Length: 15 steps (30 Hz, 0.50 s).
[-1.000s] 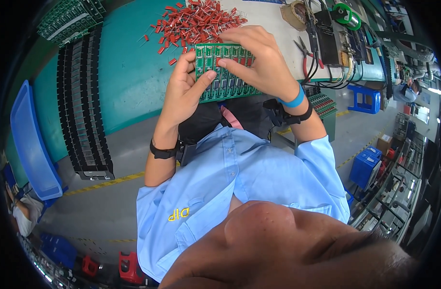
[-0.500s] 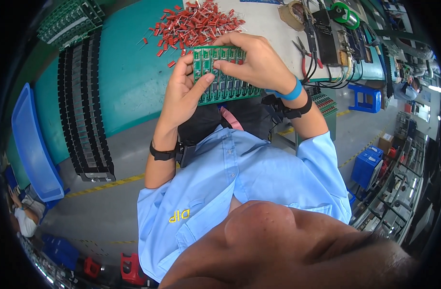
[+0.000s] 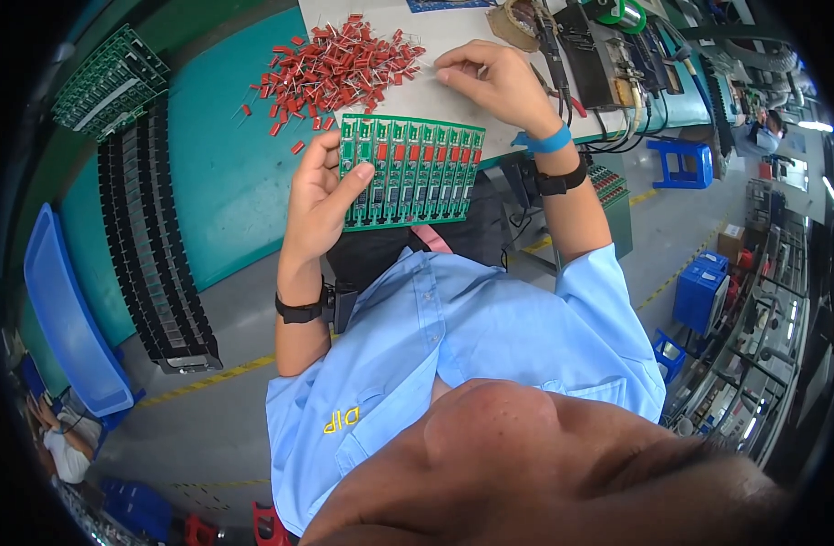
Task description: The person picks up a circuit board, inserts red capacitors into it one by one by hand, and places the board onto a rack before repeating the process with a second board.
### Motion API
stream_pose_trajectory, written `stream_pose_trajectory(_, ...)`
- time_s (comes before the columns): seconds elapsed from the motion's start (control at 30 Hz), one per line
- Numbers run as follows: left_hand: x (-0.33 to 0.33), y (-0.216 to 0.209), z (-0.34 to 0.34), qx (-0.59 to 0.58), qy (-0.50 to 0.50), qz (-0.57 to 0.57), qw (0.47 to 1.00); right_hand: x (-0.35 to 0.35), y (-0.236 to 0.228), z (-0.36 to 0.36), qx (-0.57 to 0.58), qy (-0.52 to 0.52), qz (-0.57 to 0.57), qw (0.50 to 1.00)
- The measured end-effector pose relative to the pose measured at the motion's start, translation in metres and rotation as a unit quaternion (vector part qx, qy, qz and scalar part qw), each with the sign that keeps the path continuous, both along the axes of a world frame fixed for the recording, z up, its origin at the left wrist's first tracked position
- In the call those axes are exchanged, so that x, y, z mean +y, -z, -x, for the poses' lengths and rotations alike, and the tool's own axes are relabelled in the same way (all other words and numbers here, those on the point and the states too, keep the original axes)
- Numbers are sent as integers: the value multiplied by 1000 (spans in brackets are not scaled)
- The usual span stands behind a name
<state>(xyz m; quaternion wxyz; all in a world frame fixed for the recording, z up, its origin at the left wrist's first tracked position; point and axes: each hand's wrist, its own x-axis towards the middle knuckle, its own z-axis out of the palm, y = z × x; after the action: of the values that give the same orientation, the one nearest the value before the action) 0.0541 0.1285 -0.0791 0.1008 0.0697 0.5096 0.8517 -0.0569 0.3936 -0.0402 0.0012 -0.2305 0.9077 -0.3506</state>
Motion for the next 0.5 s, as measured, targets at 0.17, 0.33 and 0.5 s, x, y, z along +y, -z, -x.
stream_pose_trajectory(0.17,-1,0,1,-7,18,1,1000,-27,2,9,61,-8,-65,996)
stream_pose_trajectory(0.33,-3,2,0,9,21,6,1000,-25,12,10,150,-16,-103,983)
stream_pose_trajectory(0.5,-3,1,1,-3,17,1,1000,5,17,15,209,-35,-103,972)
